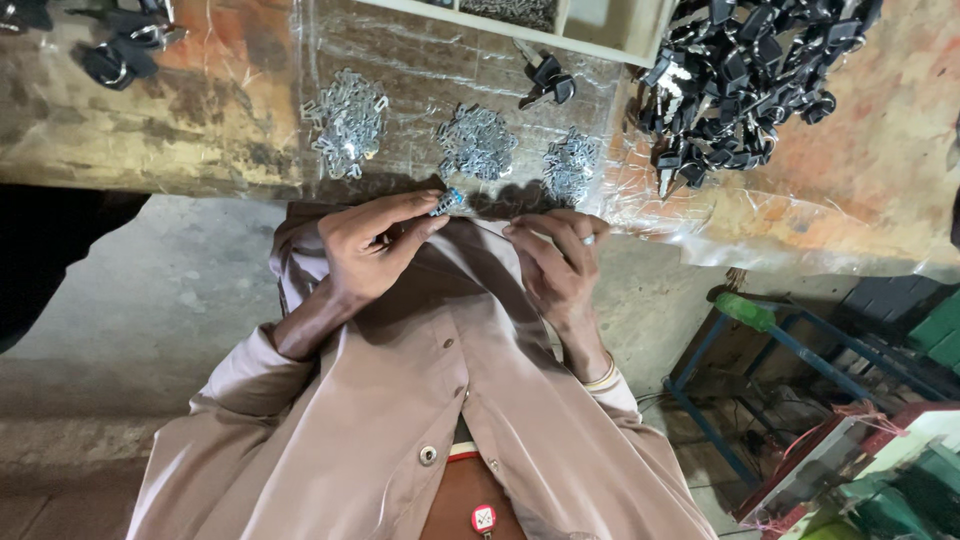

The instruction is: The person sits at a workbench and assembles small hardware components by hand, repeatedly picking tiny metal parts from piles on the bench and fitting them onto a small cylindrical piece held in the other hand. Finished assemblies are placed into a compartmented tray, and the person continues assembling more pieces one at a time.

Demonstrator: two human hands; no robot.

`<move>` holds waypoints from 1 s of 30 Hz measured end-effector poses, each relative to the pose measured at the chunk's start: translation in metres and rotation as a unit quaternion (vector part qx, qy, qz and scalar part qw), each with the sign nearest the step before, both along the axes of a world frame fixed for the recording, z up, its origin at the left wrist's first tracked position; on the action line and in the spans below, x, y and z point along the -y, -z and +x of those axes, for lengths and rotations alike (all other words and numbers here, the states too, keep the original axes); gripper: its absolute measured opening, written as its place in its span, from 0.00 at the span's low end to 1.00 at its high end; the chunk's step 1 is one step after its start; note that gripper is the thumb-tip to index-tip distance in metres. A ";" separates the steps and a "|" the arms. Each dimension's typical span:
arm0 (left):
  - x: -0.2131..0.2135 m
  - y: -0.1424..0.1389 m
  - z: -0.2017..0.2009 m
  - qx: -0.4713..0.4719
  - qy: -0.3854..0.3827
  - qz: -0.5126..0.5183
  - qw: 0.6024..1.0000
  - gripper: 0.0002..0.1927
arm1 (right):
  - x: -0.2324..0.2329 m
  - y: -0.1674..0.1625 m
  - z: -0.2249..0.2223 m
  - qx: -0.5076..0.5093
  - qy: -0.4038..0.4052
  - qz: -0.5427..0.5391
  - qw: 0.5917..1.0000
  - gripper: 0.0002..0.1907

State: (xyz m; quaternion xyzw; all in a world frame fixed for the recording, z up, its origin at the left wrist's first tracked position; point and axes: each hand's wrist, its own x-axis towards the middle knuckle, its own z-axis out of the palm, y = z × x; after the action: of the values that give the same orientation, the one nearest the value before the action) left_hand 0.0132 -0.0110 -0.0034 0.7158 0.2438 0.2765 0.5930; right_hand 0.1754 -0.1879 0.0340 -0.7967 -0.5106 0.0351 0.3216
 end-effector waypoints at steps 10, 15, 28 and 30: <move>-0.006 -0.006 -0.016 -0.010 0.011 -0.010 1.000 0.13 | -0.048 -0.005 -0.038 -0.196 0.022 0.104 0.975 0.11; -0.006 -0.005 -0.020 -0.020 0.023 0.019 0.999 0.13 | -0.054 -0.005 -0.047 -0.266 0.077 0.091 0.956 0.13; -0.011 -0.007 -0.033 0.011 -0.007 0.044 0.999 0.13 | -0.055 -0.023 -0.035 0.018 -0.025 -0.029 0.999 0.19; -0.014 -0.008 -0.037 0.010 -0.020 0.011 1.000 0.12 | -0.054 -0.021 -0.037 0.036 -0.039 -0.050 0.997 0.19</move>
State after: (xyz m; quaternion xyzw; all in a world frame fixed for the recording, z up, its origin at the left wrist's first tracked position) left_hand -0.0241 0.0029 0.0041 0.7149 0.2487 0.2978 0.5817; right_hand 0.1388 -0.1336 0.0548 -0.7919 -0.5503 0.0441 0.2611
